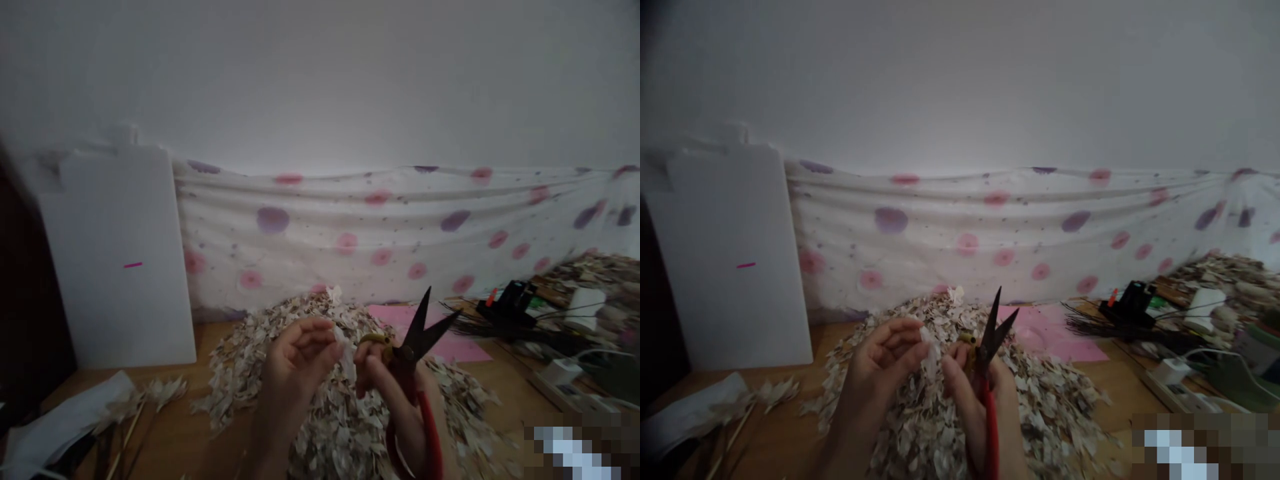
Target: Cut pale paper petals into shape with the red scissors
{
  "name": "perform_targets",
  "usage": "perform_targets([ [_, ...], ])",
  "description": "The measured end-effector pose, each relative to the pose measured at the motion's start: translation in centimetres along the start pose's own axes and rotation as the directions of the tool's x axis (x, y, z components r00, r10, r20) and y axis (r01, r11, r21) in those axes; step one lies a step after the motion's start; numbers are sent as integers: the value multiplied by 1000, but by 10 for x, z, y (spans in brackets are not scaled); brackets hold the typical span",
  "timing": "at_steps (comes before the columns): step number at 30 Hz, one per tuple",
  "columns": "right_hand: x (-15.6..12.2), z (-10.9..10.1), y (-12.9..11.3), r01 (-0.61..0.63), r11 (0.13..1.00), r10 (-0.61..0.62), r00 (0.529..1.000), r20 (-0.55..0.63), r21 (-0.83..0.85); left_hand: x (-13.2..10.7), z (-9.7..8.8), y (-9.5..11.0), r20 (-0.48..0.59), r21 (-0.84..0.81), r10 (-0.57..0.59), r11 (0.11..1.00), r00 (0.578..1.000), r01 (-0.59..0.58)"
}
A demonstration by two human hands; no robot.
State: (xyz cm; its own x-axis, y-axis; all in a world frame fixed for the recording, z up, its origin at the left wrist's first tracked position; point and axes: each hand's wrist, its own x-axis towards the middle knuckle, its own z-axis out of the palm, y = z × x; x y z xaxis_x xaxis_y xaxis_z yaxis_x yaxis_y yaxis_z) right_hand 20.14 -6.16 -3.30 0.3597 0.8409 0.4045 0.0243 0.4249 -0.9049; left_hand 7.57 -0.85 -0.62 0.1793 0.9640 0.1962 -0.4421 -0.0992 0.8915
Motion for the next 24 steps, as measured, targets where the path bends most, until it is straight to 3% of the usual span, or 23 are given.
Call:
perform_targets([
  [4, 4, 0, 15, 159, 959, -166, 986, 10, 236, 0, -2, 4, -69, 14, 28, 1000, 997, -28],
  [11, -2, -9, 35, 242, 970, -239, 968, 82, -32, 3, -6, 6, -117, 12, 52, 999, 992, -51],
  [13, -7, -12, 31, 216, 970, -199, 969, 149, -110, 3, -8, 7, -120, 37, 70, 997, 990, -65],
  [16, -13, -13, 17, 117, 958, -46, 964, 261, -263, 3, -10, 8, -110, 102, 109, 990, 988, -98],
  [20, -19, -10, 7, 45, 909, 71, 963, 261, -414, 2, -12, 9, -88, 132, 119, 985, 989, -107],
  [24, -22, -5, 12, 23, 870, 133, 951, 279, -493, 3, -14, 10, -38, 76, 134, 988, 990, -131],
])
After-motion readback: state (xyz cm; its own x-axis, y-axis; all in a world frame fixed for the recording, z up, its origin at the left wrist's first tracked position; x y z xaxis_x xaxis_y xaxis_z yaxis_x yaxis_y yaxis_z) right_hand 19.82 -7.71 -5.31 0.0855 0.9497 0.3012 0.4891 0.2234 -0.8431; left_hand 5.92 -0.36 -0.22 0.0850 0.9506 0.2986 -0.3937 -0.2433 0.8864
